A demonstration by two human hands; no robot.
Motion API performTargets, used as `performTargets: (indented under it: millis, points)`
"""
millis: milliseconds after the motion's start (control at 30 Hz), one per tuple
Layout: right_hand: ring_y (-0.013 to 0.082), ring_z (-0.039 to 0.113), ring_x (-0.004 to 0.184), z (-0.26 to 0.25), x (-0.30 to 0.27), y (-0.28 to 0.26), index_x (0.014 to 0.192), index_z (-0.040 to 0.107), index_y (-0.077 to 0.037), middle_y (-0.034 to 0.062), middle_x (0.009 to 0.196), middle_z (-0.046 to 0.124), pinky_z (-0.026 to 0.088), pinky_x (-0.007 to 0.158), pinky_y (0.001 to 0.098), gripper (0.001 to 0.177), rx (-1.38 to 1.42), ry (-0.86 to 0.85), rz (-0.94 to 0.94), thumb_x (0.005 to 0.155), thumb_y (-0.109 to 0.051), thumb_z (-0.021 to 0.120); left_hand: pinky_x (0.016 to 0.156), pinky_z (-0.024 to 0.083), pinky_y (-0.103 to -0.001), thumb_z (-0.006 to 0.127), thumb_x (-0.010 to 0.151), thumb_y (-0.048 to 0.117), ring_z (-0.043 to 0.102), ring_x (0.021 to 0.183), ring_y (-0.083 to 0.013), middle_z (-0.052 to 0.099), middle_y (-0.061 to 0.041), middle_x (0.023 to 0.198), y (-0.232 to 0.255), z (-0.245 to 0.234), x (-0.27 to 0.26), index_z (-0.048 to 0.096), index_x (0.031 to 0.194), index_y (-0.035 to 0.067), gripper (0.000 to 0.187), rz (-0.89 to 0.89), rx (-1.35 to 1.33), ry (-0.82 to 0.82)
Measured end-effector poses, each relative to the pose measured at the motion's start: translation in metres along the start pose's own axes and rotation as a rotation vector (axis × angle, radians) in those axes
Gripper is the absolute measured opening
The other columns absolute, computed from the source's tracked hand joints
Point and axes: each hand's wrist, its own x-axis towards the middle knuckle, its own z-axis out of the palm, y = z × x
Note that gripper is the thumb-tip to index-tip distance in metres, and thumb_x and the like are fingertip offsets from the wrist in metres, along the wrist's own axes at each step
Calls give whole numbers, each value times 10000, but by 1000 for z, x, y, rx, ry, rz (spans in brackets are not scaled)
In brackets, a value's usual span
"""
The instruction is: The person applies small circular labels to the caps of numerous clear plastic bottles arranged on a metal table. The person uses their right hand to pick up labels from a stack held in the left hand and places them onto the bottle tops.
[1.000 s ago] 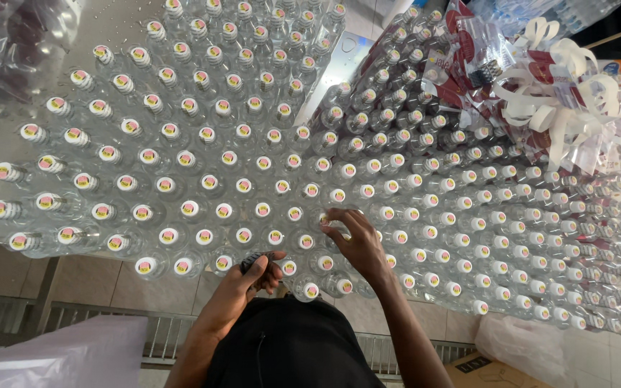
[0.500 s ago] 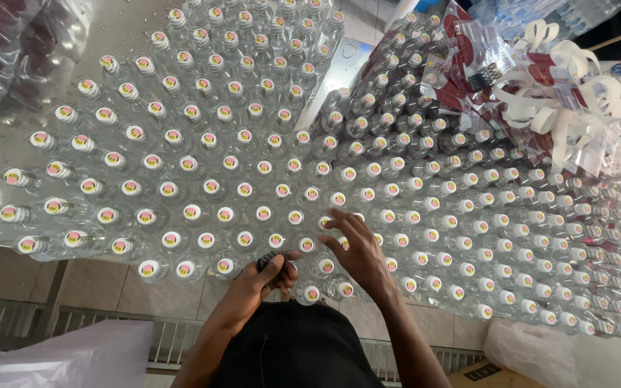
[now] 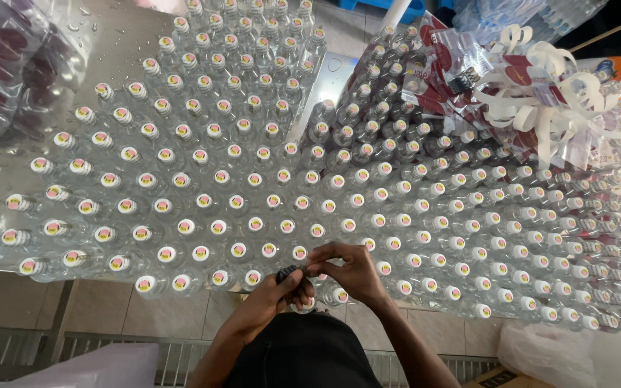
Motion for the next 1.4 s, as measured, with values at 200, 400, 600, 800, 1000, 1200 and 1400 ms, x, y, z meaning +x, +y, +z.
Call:
performTargets:
  millis: [200, 400, 600, 800, 1000, 1200, 1400]
  points:
    - [177, 883, 982, -23, 35, 25, 1130, 802, -83, 62, 1061, 889, 732, 878, 310, 200, -131, 154, -137, 953, -175, 820, 832, 550, -377, 545, 1085, 391, 658, 868, -202, 716, -96, 996, 2, -8, 5, 708, 1448, -12, 566, 56, -74, 117]
    - [188, 815, 1150, -36, 94, 63, 1246, 819, -123, 15, 1251, 843, 652, 969, 345, 254, -398, 354, -220, 1038, -245, 740, 822, 537, -359, 555, 1043, 457, 631, 885, -193, 719, -82, 1011, 9, -12, -10, 721, 1489, -4, 662, 58, -66, 205]
    - [251, 796, 1095, -56, 84, 84, 1307, 777, -201, 63, 1237, 821, 636, 805, 429, 290, -651, 199, -293, 1047, -321, 729, 795, 504, -386, 571, 1058, 401, 621, 858, -222, 716, -129, 1000, -3, -25, -19, 686, 1479, -45, 624, 71, -175, 261]
    - [310, 757, 1099, -52, 86, 77, 1081, 710, -93, 90, 1196, 788, 553, 970, 464, 141, -787, 126, -547, 994, -129, 814, 800, 501, -367, 591, 1043, 410, 622, 851, -216, 718, -128, 993, -5, -23, -20, 717, 1435, -45, 614, 72, -176, 266]
    - [256, 704, 836, -47, 89, 88, 988, 609, -135, 34, 940, 734, 517, 952, 438, 218, -803, 121, -452, 970, -68, 816, 820, 516, -396, 559, 1055, 419, 617, 861, -224, 702, -123, 993, 3, -19, -19, 714, 1447, -33, 618, 83, -141, 216]
    - [307, 696, 1057, -42, 87, 65, 1147, 577, -125, 91, 1027, 765, 421, 1070, 439, 237, -924, 17, -256, 1016, -173, 769, 821, 519, -375, 552, 1060, 420, 626, 878, -202, 706, -97, 995, 3, -14, -14, 718, 1492, -13, 634, 66, -102, 190]
    - [212, 735, 1139, -26, 37, -11, 1239, 706, -152, 52, 1318, 744, 613, 926, 388, 388, -452, 26, -176, 941, -373, 819, 818, 532, -370, 541, 1092, 373, 642, 871, -206, 704, -105, 991, 2, -3, -5, 707, 1437, -18, 548, 111, -143, 104]
